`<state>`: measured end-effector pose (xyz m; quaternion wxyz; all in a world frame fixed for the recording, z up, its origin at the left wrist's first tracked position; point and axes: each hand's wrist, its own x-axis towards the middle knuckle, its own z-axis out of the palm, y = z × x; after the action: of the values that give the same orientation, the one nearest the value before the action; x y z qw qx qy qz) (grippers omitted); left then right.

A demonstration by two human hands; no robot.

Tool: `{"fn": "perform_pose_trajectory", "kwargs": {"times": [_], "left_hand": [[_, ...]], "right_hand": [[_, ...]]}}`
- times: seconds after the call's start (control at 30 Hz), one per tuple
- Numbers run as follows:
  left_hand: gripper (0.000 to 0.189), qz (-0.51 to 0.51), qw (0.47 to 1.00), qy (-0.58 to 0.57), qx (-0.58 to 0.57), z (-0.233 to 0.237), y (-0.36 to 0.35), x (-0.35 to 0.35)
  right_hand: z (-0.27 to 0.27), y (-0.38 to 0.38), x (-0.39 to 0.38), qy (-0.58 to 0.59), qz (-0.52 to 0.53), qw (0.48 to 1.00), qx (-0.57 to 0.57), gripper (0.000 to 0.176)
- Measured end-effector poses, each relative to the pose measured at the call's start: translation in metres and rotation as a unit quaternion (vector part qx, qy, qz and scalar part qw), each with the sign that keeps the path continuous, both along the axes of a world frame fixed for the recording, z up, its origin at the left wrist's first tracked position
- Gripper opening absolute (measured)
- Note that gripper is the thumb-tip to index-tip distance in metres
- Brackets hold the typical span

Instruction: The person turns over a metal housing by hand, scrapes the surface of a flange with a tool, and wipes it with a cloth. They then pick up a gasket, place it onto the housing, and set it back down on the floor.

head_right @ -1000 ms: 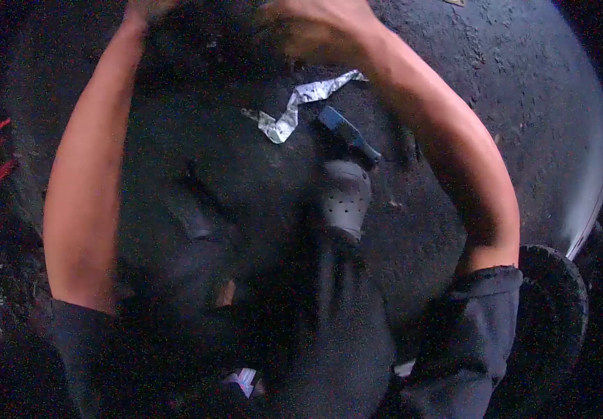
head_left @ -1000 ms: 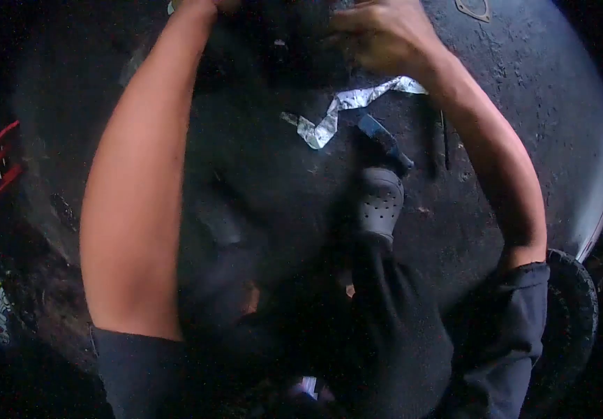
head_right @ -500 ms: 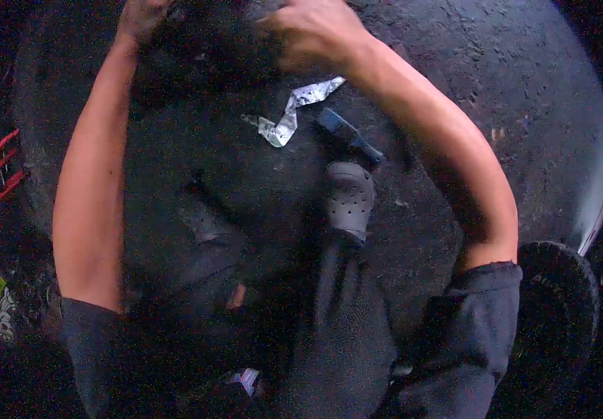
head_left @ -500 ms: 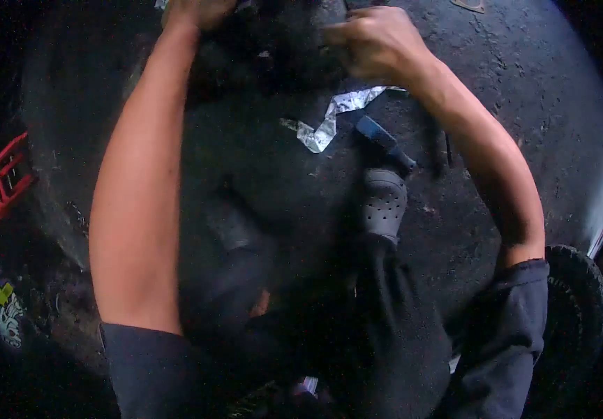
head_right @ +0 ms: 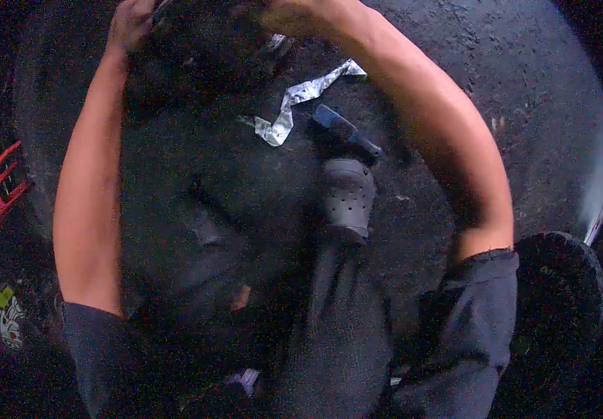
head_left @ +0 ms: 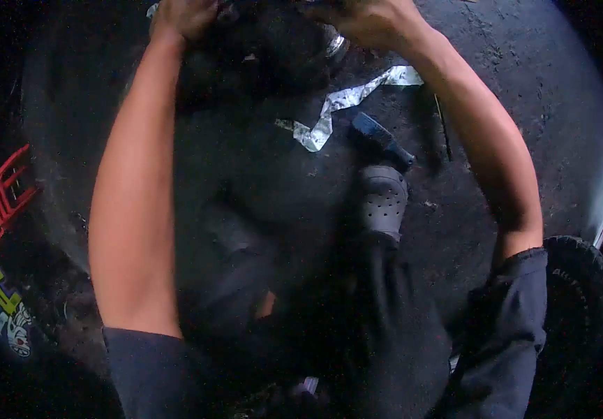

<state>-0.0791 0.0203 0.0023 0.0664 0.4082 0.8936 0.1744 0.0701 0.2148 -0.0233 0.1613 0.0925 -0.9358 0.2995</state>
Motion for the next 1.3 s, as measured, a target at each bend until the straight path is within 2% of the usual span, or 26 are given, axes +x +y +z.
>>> {"fn": "perform_pose_trajectory", "kwargs": {"times": [0.03,0.1,0.13,0.2,0.3,0.33,0.37,0.4,0.43,0.5,0.53,0.6,0.63,0.67,0.73,0.8,0.83,0.87,0.9,1.0,1.03,1.07,1.17,1.23,1.27,1.3], "left_hand": [[0.034,0.001,1.000,0.002,-0.001,-0.005,-0.004,-0.007],[0.033,-0.081,0.994,0.075,0.001,-0.020,-0.007,-0.025],[0.033,-0.087,0.993,0.075,0.005,-0.020,-0.004,-0.025],[0.033,-0.010,0.995,-0.072,0.072,-0.021,-0.009,-0.022],[0.034,0.006,0.993,-0.110,0.044,-0.008,-0.004,-0.014],[0.037,-0.014,0.999,-0.017,-0.025,-0.014,-0.005,-0.024],[0.037,-0.015,1.000,-0.011,-0.019,-0.019,-0.007,-0.028],[0.036,-0.015,0.999,-0.013,0.029,-0.026,-0.008,-0.028],[0.036,-0.013,0.997,-0.015,0.073,-0.025,-0.004,-0.024],[0.036,-0.002,0.997,-0.034,0.064,-0.021,-0.004,-0.026],[0.037,0.014,0.997,-0.060,0.046,-0.018,-0.008,-0.021],[0.038,0.037,0.992,-0.109,0.042,-0.001,0.001,-0.003],[0.038,0.054,0.986,-0.147,0.052,0.006,0.007,0.001],[0.035,-0.040,0.999,-0.024,0.011,-0.003,0.002,-0.015],[0.031,-0.060,0.996,-0.008,0.059,-0.020,-0.003,-0.024],[0.028,-0.076,0.992,-0.002,0.098,-0.019,-0.005,-0.023],[0.028,-0.064,0.998,-0.001,0.028,-0.015,-0.004,-0.025],[0.028,-0.052,0.998,-0.002,-0.042,-0.015,-0.006,-0.026],[0.028,-0.051,0.998,-0.006,-0.043,-0.016,-0.007,-0.024],[0.027,-0.043,0.996,-0.060,0.040,-0.013,-0.001,-0.020],[0.027,-0.053,0.998,-0.011,0.019,-0.009,0.000,-0.016],[0.028,-0.065,0.997,0.035,-0.005,-0.006,0.001,-0.011],[0.028,-0.063,0.997,-0.028,0.034,0.008,0.005,0.004],[0.029,-0.071,0.997,0.019,0.014,0.003,0.003,-0.004],[0.030,0.005,0.995,-0.077,0.067,-0.001,0.002,-0.004],[0.032,0.079,0.974,-0.178,0.114,-0.005,0.002,-0.006]], "right_hand": [[-0.002,-0.003,0.000,0.002,0.001,1.000,-0.001,0.013],[-0.006,-0.004,0.004,-0.175,0.116,0.966,0.151,0.015],[-0.010,-0.003,-0.001,-0.204,0.093,0.954,0.199,0.017],[0.016,0.001,-0.009,-0.192,0.037,0.964,0.181,0.016],[0.011,-0.005,-0.004,-0.080,-0.004,0.991,0.111,0.014],[0.023,-0.008,-0.003,-0.207,0.038,0.965,0.153,0.014],[0.033,-0.008,-0.002,-0.329,0.073,0.921,0.197,0.014],[0.000,-0.006,-0.004,-0.268,0.111,0.940,0.180,0.013],[0.002,-0.016,-0.007,-0.024,0.130,0.979,0.153,0.015],[0.012,-0.010,-0.005,-0.194,0.109,0.961,0.165,0.014],[0.017,-0.014,-0.002,-0.197,0.113,0.961,0.161,0.014],[0.017,-0.025,0.003,-0.091,0.024,0.995,0.018,0.014],[0.012,-0.032,0.005,-0.093,0.025,0.995,0.015,0.014],[0.006,-0.039,0.007,-0.094,0.073,0.991,0.053,0.014],[0.001,-0.043,0.005,-0.111,0.100,0.981,0.124,0.015],[0.037,-0.027,0.004,-0.119,0.072,0.984,0.111,0.015],[0.046,-0.021,0.006,-0.130,0.050,0.985,0.099,0.014],[0.018,-0.017,-0.007,0.061,0.052,0.995,0.058,0.015],[-0.011,-0.018,0.002,0.057,0.054,0.995,0.057,0.015],[-0.021,-0.023,0.009,0.009,0.137,0.989,0.047,0.016],[-0.019,-0.015,0.005,0.010,0.138,0.989,0.052,0.016],[-0.016,-0.006,-0.001,0.020,0.099,0.994,0.032,0.015],[-0.017,-0.005,0.000,0.082,-0.004,0.997,0.014,0.014],[-0.033,-0.005,0.001,0.076,0.054,0.995,0.017,0.012],[-0.033,-0.013,0.008,-0.062,0.086,0.990,0.093,0.013],[-0.035,-0.011,0.008,0.037,0.139,0.989,0.022,0.019]]}}
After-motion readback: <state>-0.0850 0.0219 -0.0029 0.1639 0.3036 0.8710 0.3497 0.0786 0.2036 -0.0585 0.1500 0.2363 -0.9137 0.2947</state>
